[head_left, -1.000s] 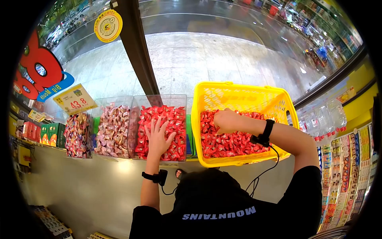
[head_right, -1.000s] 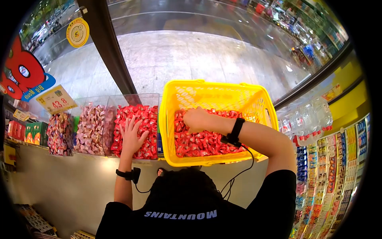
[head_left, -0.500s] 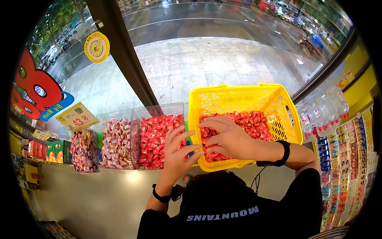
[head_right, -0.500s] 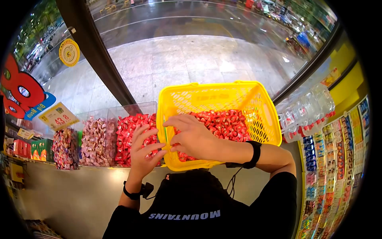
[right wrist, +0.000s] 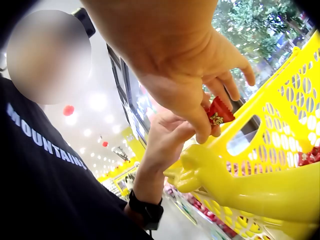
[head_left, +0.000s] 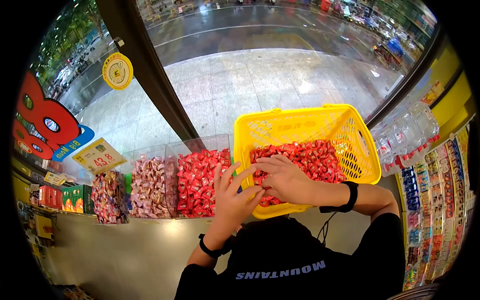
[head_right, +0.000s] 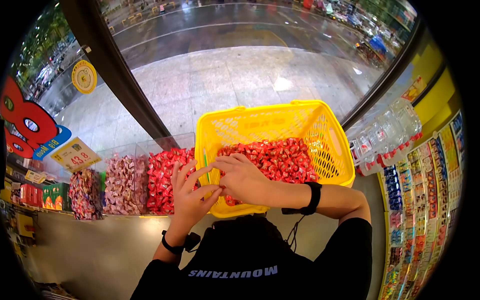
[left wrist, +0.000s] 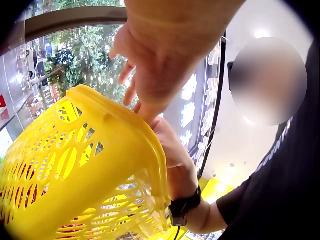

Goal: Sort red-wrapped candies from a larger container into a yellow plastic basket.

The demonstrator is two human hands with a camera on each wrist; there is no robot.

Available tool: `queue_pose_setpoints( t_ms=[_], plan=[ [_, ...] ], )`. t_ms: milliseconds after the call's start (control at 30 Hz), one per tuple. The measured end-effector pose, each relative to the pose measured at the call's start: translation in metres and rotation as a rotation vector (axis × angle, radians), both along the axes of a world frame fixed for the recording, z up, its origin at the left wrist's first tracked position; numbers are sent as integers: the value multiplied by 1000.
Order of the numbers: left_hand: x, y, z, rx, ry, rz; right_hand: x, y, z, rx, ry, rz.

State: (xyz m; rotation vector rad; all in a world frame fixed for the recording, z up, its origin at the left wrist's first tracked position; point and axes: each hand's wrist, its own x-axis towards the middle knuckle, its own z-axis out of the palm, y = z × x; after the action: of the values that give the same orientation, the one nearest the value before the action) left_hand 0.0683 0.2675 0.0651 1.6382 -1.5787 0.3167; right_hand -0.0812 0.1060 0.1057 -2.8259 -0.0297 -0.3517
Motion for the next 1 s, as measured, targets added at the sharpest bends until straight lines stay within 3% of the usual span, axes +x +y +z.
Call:
queue_pose_setpoints(
  t_ms=[833, 1000],
  plan=[
    [6, 2, -3, 36, 18, -41, 4, -14, -4, 3, 23, 106],
    [23, 18, -11, -48, 30, 82, 8, -24, 7, -15, 88, 76]
  ],
)
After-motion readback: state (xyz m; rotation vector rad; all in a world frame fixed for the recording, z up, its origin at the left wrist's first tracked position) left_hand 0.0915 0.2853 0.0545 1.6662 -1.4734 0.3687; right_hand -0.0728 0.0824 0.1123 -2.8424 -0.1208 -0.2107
